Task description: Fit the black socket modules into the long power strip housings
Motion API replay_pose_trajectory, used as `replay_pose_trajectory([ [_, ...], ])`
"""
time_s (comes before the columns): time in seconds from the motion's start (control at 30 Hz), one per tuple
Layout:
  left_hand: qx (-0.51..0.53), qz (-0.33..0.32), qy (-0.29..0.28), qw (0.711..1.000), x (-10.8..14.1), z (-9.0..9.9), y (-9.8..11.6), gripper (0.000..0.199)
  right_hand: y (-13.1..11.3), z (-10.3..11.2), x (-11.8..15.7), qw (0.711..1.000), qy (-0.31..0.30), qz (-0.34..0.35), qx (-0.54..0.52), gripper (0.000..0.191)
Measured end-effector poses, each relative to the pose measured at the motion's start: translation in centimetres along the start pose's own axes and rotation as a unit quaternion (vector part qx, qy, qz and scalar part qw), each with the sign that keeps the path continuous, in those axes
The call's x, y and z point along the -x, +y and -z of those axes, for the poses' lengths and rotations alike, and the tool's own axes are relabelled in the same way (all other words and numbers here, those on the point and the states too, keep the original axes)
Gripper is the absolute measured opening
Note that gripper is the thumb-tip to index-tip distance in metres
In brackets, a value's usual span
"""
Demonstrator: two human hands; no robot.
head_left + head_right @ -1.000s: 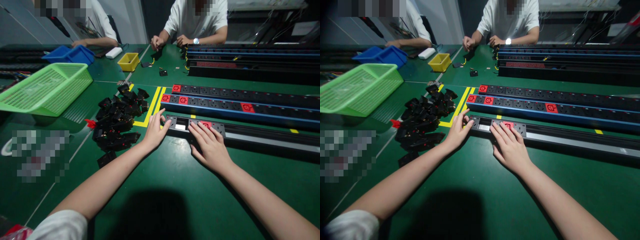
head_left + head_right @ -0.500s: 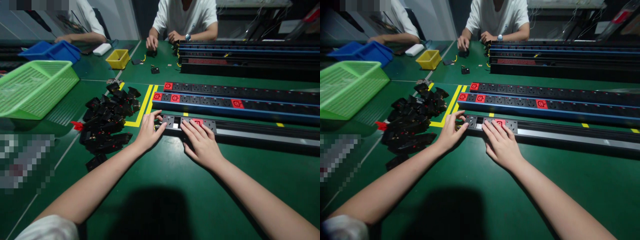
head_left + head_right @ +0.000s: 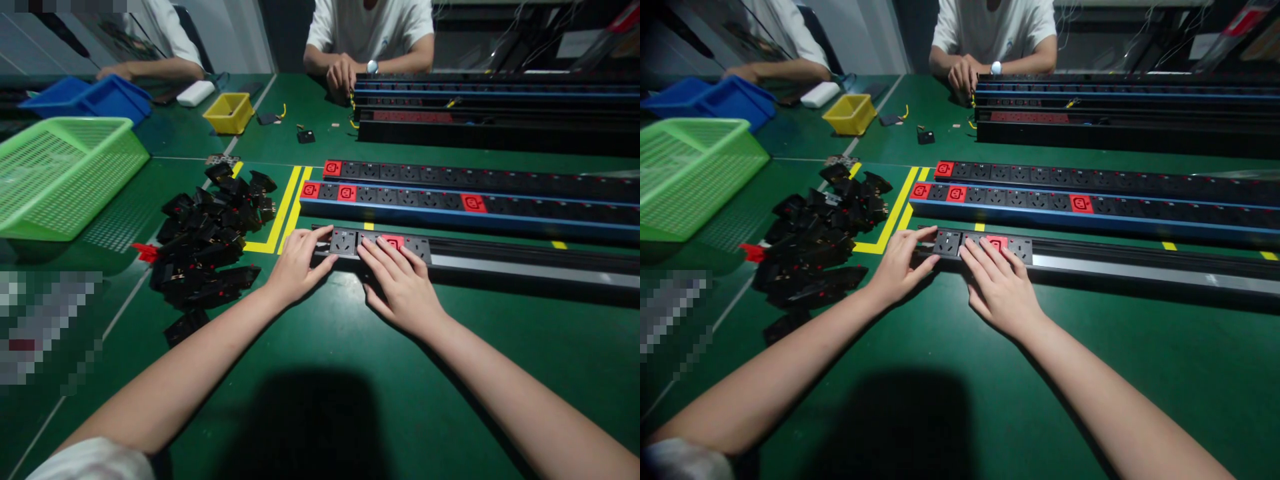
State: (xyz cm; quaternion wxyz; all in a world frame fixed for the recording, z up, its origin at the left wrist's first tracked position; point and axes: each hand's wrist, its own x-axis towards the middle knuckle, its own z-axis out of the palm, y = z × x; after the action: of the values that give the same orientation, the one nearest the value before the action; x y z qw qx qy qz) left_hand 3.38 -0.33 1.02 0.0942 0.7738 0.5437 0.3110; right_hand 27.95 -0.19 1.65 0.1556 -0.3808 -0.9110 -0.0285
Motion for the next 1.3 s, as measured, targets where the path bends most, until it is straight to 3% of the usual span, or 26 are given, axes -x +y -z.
replay_pose_trajectory([
  [0.2,-0.046,-0.049,-0.035,0.997,0.1,-0.2,0.0,0.062,0.0,-0.1,0.1,1.000,-0.001,-0.003,0.003,0.065],
  [0.67,-0.106,-0.039,-0.065,0.991,-0.4,0.2,0.5,0.057,-0.9,-0.1,-0.2,0.999,-0.001,-0.019,0.026,0.070],
  [0.83,-0.023,-0.029,-0.047,0.998,-0.6,-0.1,-0.2,0.058,-2.2,-0.3,-0.5,0.998,-0.005,-0.030,0.058,0.079],
  [0.97,0.057,0.022,-0.029,0.998,-0.7,-0.3,-0.5,0.065,-3.3,-0.2,-0.7,0.996,-0.011,-0.033,0.083,0.083],
  [1.3,0.069,0.066,-0.018,0.995,-0.6,-0.4,-0.5,0.071,-5.2,-0.1,-0.8,0.988,-0.039,-0.061,0.140,0.084],
])
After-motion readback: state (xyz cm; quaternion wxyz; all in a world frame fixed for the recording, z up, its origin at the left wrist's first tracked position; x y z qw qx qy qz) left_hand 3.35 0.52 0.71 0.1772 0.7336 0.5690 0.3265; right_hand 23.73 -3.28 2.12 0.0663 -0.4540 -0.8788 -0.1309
